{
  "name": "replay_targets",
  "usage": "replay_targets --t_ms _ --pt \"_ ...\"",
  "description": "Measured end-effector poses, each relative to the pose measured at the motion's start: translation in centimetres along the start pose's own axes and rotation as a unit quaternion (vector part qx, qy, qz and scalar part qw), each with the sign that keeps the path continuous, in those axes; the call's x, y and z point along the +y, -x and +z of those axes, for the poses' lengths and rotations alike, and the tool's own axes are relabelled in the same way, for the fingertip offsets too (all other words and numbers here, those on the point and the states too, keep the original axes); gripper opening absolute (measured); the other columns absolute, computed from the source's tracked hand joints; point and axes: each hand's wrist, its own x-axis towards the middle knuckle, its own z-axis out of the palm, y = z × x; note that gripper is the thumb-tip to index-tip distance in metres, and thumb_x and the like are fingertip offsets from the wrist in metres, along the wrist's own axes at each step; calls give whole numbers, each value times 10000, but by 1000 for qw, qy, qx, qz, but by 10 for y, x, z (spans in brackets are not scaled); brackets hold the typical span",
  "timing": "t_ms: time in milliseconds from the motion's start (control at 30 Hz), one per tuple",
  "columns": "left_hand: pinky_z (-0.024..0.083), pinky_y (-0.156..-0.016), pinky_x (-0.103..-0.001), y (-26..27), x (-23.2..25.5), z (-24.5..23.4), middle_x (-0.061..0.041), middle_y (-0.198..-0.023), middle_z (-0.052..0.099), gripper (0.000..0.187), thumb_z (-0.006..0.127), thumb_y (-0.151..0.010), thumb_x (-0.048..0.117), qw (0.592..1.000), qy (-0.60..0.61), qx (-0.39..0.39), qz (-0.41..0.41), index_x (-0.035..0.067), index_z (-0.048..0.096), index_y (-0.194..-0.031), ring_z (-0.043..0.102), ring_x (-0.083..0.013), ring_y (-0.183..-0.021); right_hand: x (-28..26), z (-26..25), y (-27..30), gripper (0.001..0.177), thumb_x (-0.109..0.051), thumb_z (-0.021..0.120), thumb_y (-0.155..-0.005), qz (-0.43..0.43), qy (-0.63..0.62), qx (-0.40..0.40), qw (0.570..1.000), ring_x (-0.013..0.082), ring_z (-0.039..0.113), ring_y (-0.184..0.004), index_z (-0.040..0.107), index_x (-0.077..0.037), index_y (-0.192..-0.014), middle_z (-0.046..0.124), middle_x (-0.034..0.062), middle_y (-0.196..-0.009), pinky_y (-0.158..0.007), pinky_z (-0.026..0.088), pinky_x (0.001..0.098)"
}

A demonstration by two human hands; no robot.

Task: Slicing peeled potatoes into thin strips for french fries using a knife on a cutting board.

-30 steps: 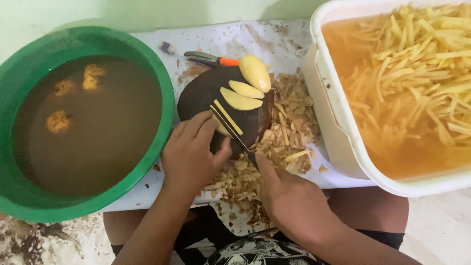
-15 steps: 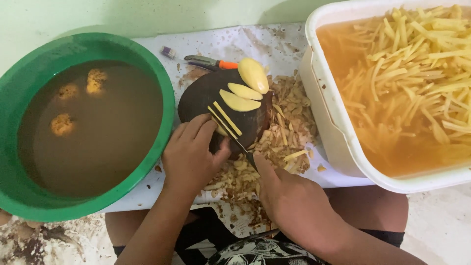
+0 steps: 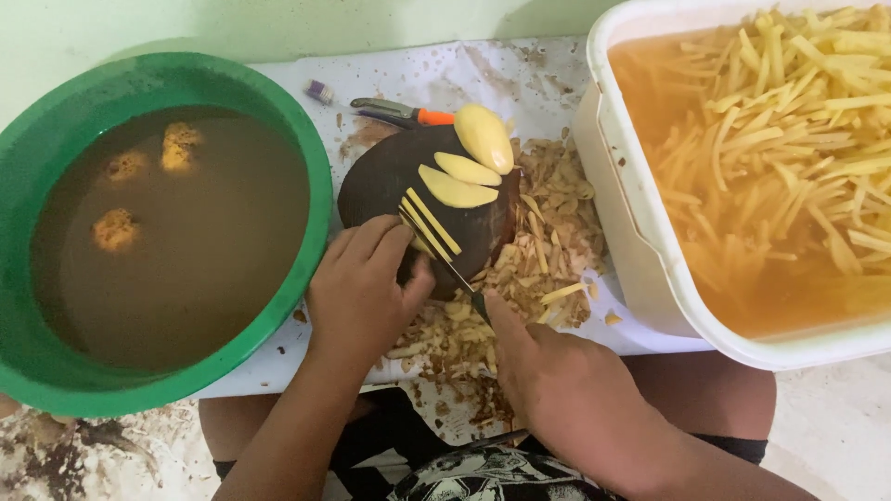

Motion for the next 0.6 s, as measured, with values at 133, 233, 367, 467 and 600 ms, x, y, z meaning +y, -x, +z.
replay_targets --t_ms 133,233,367,467,600 --pt "511 -734 -349 -3 3 -3 -54 -1070 694 261 777 -759 96 1000 13 25 10 49 690 -1000 648 -246 -839 -2 11 -12 635 -185 657 -863 -11 -5 15 1000 281 668 -455 507 51 -1433 696 127 -714 -366 510 388" --pt "521 -753 -355 -2 3 -2 -62 -1061 683 283 781 -766 101 999 11 27 12 52 695 -1031 649 -260 -847 -4 24 -19 689 -237 656 -833 26 28 -19 999 294 691 -490 490 18 -1451 697 124 -727 -413 545 394" --pt "521 -715 -355 1 1 0 -55 -1053 683 293 786 -753 123 1000 -1 20 0 60 697 -1024 657 -254 -832 -5 24 -18 695 -228 673 -819 32 -14 -6 999 315 673 -506 506 -2 -1455 686 134 -731 -430 540 415" --pt "523 -714 -356 1 2 1 -48 -1054 684 295 785 -756 132 1000 -6 21 -2 67 699 -1031 659 -254 -839 -8 20 -15 699 -244 673 -829 54 -4 -12 998 328 697 -502 483 -32 -1467 700 144 -782 -420 557 433" --pt "523 -719 -347 -1 3 0 -39 -1048 690 270 776 -746 108 999 -3 36 4 71 697 -1002 657 -247 -840 -5 3 3 716 -248 666 -859 -21 58 -12 998 223 662 -391 443 91 -1450 701 116 -685 -315 507 337"
